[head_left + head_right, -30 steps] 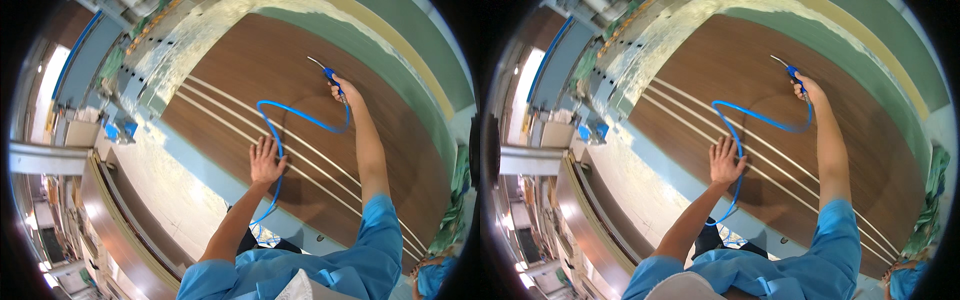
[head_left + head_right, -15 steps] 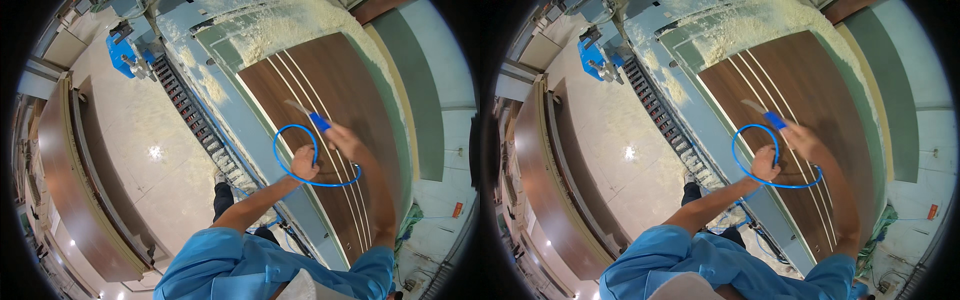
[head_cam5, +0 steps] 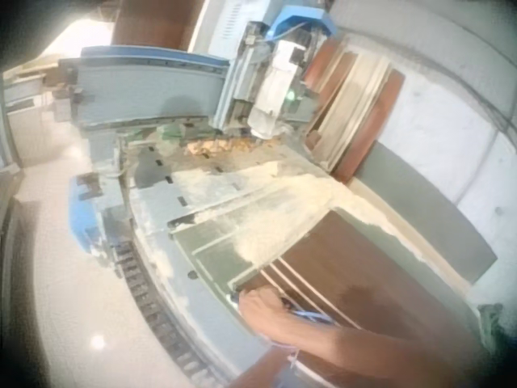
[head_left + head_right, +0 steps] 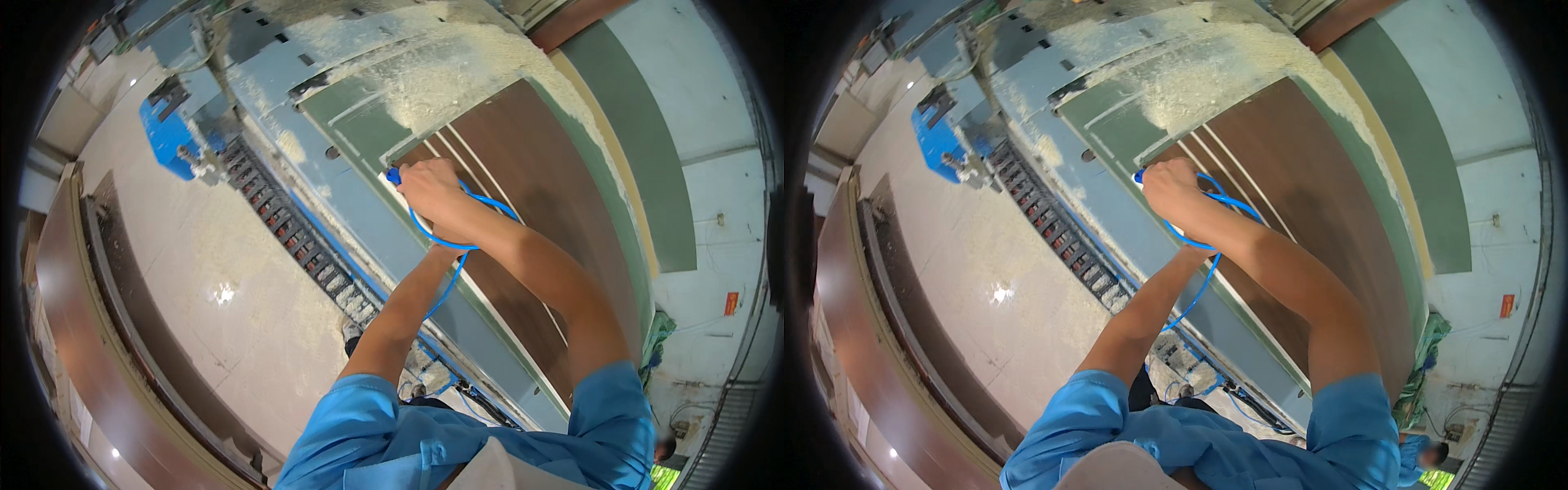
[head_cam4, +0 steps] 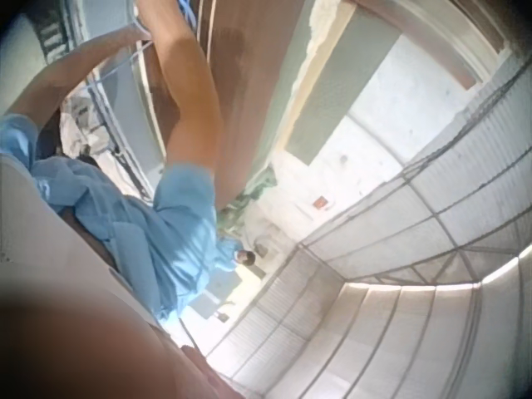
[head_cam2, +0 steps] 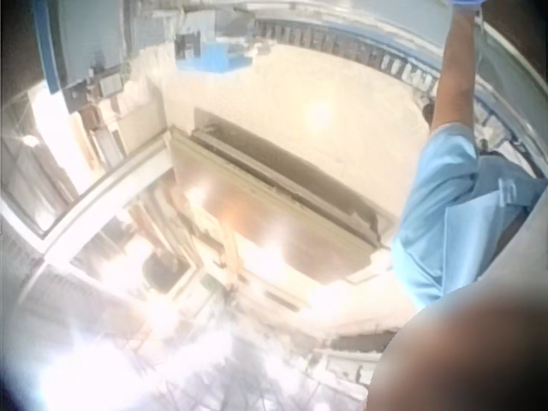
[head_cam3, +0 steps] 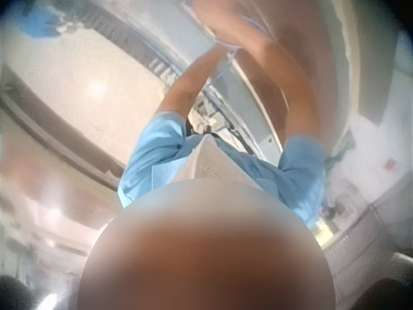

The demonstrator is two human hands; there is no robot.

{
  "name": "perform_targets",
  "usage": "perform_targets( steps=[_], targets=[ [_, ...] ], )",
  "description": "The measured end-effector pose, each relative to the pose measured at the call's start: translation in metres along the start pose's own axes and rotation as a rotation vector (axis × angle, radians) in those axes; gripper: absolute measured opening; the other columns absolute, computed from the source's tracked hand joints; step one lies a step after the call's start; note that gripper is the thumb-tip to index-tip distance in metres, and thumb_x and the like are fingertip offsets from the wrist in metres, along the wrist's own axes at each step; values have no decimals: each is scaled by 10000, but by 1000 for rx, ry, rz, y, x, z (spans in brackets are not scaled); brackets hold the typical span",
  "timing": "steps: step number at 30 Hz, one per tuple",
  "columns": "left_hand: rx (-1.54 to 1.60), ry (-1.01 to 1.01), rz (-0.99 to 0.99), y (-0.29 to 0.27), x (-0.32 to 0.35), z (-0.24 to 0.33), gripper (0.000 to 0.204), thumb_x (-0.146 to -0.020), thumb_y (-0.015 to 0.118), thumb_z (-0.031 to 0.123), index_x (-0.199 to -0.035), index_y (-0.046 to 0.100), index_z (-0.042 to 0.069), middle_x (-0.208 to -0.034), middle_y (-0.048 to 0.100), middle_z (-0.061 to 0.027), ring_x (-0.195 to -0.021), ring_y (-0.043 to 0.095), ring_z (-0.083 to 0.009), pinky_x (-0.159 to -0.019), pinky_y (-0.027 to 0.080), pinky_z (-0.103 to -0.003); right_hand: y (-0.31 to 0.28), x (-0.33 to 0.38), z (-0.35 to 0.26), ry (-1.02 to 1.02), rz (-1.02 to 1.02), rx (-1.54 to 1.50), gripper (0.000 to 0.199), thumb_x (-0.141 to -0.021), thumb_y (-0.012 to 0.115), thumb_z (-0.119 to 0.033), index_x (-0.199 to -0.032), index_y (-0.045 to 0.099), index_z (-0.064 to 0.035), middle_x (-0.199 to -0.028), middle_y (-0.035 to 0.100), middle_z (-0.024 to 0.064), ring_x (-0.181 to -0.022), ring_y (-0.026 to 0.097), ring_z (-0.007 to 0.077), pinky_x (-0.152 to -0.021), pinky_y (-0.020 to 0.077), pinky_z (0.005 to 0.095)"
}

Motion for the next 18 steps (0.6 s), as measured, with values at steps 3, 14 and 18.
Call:
perform_targets(
  steps=[3, 14, 18],
  targets=[
    [-52, 14, -2, 2, -8, -5, 606, -787, 675, 282, -1314, 602, -9, -1373, 597, -201, -1364, 500, -385, -1194, 333, -530, 20, -30, 36, 77, -53, 70, 192, -929, 656, -238, -984, 789, -112, -915, 795, 88, -850, 774, 299, -641, 533, 459],
    [-379, -79, -206, 26, -8, -23, 612, -793, 693, 347, -1300, 574, 26, -1407, 576, -161, -1428, 453, -344, -1235, 277, -526, 58, -114, 231, 474, -132, 73, 222, -931, 643, -182, -1060, 817, -136, -1070, 799, 62, -950, 778, 276, -561, 537, 496],
    [-373, -96, -239, 33, -14, -28, 560, -797, 679, 336, -1254, 592, 23, -1410, 564, -149, -1431, 436, -347, -1241, 277, -534, 75, -137, 281, 581, -145, 90, 229, -936, 640, -180, -1080, 811, -131, -1105, 795, 58, -962, 773, 280, -530, 514, 489]
  ],
)
Point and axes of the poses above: each hand's wrist, its own x-axis away from the middle knuckle, its own y-axis out of the palm, z = x × y, the point moved 8 cm from there along -x, towards the middle knuckle
